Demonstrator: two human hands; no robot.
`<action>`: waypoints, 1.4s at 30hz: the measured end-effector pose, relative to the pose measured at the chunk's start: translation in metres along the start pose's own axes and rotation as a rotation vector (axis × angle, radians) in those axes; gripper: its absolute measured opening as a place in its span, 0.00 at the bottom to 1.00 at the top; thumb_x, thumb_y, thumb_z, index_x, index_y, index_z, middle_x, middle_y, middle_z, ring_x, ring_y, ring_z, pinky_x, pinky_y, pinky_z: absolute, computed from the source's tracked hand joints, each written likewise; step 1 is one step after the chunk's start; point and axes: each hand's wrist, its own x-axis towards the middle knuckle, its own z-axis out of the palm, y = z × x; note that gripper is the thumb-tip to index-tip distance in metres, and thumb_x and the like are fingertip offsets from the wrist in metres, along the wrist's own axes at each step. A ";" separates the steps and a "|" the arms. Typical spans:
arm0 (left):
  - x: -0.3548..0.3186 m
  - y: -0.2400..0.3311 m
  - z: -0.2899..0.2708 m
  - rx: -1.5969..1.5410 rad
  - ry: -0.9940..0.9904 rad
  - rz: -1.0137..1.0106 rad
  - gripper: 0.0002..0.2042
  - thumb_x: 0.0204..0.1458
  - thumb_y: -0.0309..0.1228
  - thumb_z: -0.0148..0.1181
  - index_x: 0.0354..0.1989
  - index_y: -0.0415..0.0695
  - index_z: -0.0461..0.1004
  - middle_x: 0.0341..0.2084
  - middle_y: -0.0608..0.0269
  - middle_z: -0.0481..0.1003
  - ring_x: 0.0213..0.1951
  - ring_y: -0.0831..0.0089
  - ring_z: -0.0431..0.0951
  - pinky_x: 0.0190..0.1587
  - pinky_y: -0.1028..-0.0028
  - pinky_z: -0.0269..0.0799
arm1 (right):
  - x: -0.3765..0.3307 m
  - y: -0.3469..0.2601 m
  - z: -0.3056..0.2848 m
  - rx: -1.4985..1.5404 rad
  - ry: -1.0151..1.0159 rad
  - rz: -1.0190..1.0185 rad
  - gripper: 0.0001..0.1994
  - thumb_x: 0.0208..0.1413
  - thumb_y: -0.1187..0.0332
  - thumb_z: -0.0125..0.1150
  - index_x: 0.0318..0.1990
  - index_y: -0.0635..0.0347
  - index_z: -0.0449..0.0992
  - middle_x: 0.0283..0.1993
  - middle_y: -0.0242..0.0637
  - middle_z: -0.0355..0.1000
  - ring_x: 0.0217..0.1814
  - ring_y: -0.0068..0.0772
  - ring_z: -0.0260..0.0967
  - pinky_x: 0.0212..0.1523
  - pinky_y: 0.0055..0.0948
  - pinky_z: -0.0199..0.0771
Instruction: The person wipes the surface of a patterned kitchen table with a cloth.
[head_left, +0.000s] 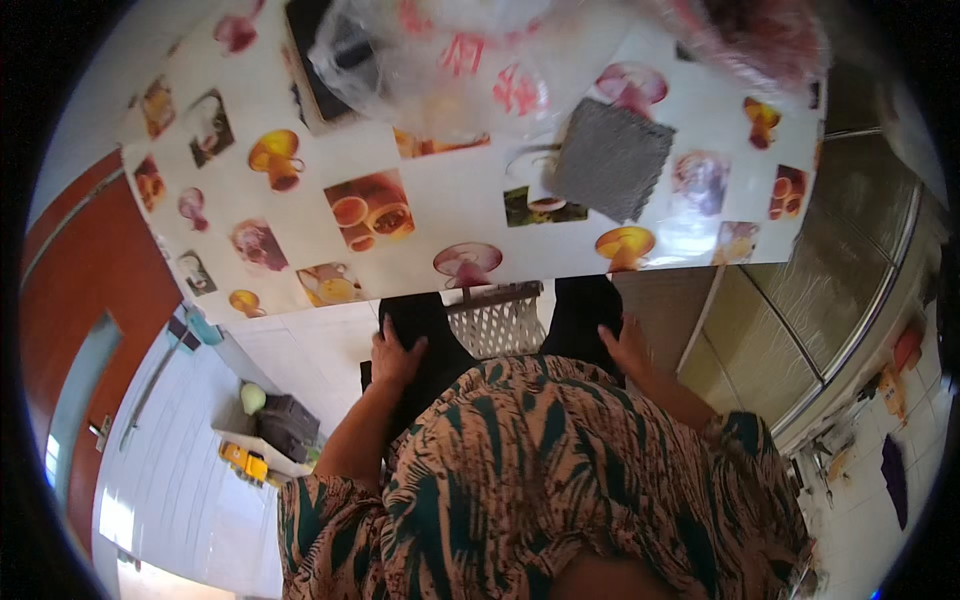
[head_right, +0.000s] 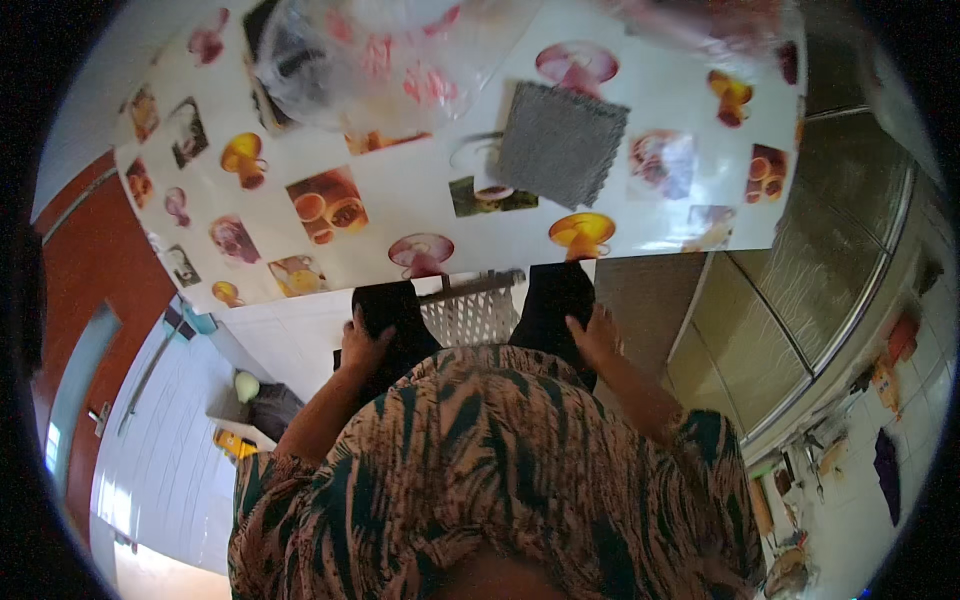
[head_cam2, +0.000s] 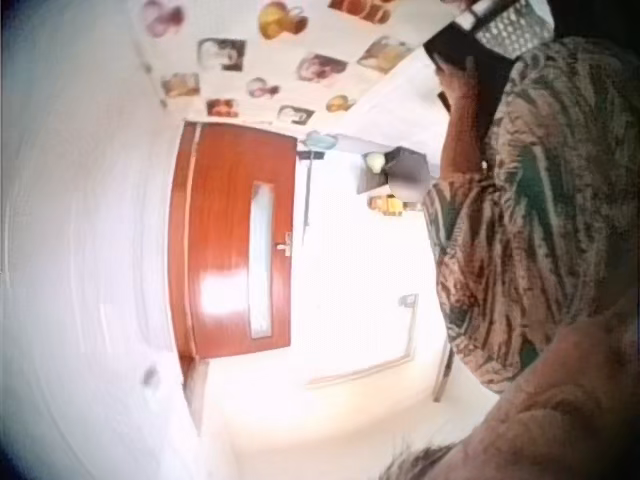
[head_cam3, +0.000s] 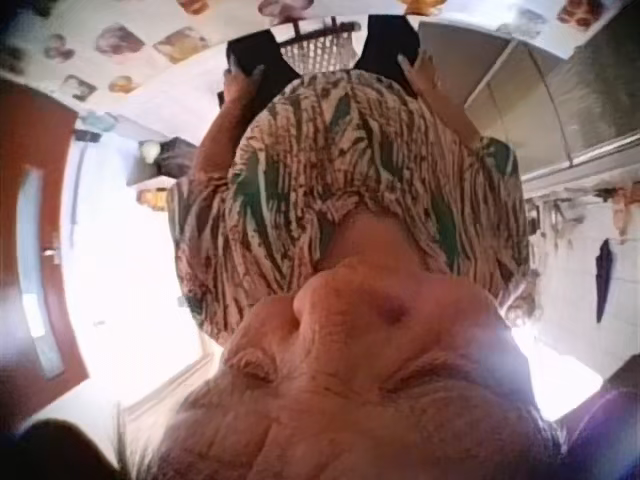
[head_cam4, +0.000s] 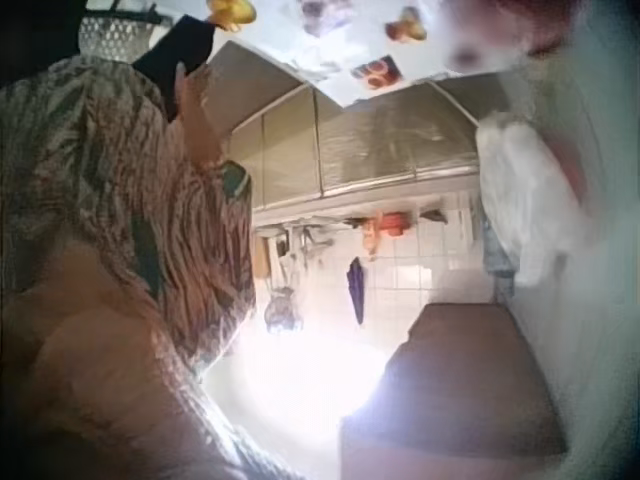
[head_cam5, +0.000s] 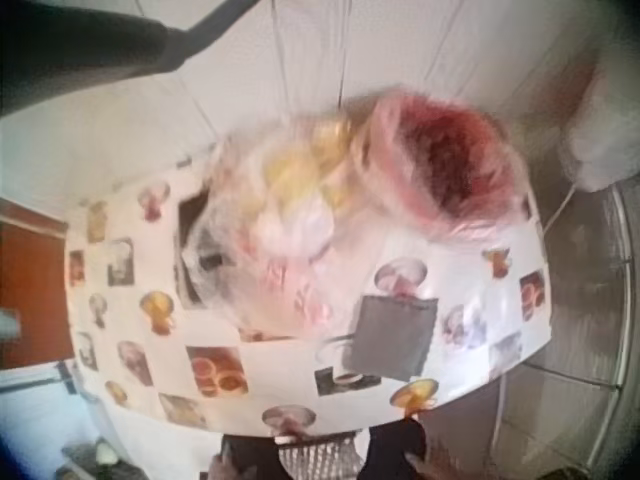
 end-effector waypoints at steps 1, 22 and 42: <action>0.015 0.000 0.002 -0.038 0.089 0.031 0.46 0.47 0.54 0.63 0.69 0.41 0.48 0.55 0.35 0.63 0.55 0.41 0.68 0.57 0.54 0.66 | 0.011 0.001 0.006 -0.042 0.008 0.021 0.40 0.59 0.46 0.55 0.69 0.65 0.49 0.68 0.59 0.52 0.69 0.60 0.52 0.65 0.53 0.56; 0.142 -0.063 -0.007 0.105 0.402 -0.312 0.31 0.51 0.51 0.58 0.62 0.48 0.63 0.55 0.51 0.71 0.55 0.51 0.72 0.54 0.57 0.70 | 0.138 0.065 0.042 0.255 0.725 0.317 0.30 0.57 0.50 0.55 0.60 0.63 0.64 0.60 0.52 0.63 0.64 0.54 0.60 0.60 0.47 0.63; 0.126 -0.041 0.033 -0.617 1.244 0.502 0.17 0.55 0.30 0.58 0.51 0.34 0.70 0.48 0.44 0.71 0.52 0.51 0.69 0.58 0.62 0.62 | 0.104 -0.042 0.001 0.659 1.269 -0.668 0.13 0.58 0.71 0.58 0.50 0.61 0.74 0.49 0.46 0.72 0.52 0.47 0.69 0.55 0.37 0.66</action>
